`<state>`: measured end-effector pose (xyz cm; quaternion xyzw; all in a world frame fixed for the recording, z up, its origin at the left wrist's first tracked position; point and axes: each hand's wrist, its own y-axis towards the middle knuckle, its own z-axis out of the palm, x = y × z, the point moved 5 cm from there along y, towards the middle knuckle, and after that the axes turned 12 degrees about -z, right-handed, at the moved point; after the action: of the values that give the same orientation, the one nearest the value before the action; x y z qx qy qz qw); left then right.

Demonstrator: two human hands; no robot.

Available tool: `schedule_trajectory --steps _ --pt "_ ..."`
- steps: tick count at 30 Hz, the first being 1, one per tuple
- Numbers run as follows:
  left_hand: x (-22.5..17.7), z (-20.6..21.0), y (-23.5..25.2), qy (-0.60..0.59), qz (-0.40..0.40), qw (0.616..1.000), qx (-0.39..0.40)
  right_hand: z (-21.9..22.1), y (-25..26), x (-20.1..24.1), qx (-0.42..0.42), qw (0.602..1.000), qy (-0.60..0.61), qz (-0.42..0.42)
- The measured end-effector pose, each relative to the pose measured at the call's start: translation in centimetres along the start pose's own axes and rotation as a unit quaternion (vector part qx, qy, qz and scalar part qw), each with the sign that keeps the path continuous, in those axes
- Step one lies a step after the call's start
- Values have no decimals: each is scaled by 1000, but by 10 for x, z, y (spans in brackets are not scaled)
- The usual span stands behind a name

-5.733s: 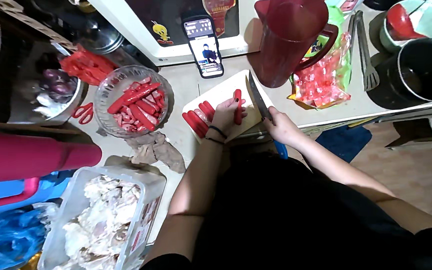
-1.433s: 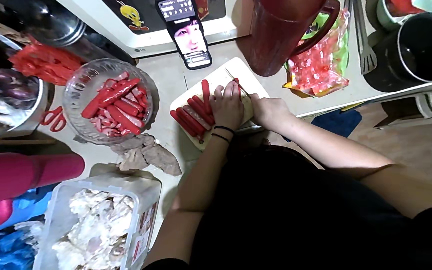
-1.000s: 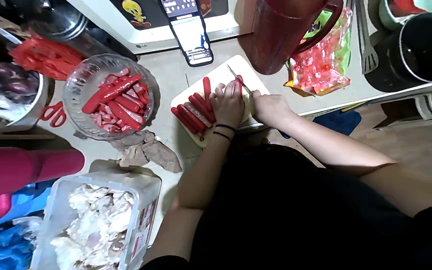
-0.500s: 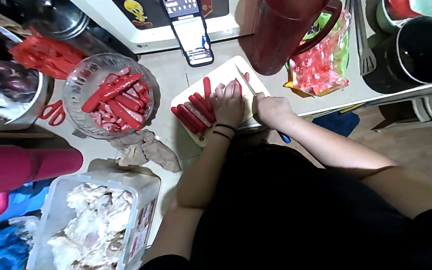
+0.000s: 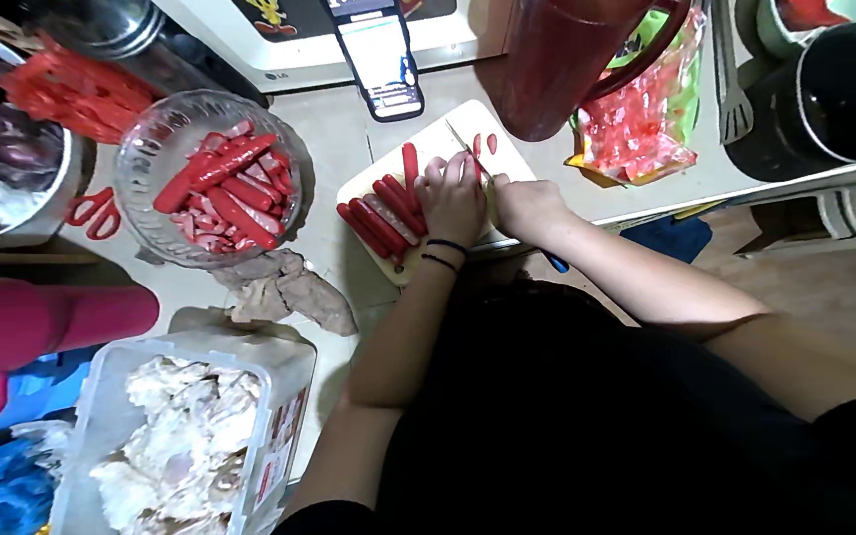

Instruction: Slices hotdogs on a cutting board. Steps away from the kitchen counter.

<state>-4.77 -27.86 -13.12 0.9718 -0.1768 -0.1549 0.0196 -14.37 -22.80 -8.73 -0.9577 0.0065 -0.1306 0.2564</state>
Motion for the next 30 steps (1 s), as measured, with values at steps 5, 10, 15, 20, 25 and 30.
schedule_trajectory --steps 5,10,15,20,25,30 --pt "0 -1 -3 -2 -4 999 -33 3 -14 3 17 1000 -20 7" --pt "-3 -4 -5 3 -25 999 -23 2 -28 0 73 996 -48 18" --pt "-3 -4 -5 0 -26 1000 -8 -2 -45 -3 109 993 -51 4" --pt "-3 -3 -6 -5 -8 999 -42 -14 -31 -5 67 998 -19 0" --pt "-1 -2 -6 -2 -12 999 -40 -19 -37 -2 54 998 -40 -8" --pt "-3 -4 -4 -10 -12 1000 -21 -16 -40 0 77 996 -41 -11"
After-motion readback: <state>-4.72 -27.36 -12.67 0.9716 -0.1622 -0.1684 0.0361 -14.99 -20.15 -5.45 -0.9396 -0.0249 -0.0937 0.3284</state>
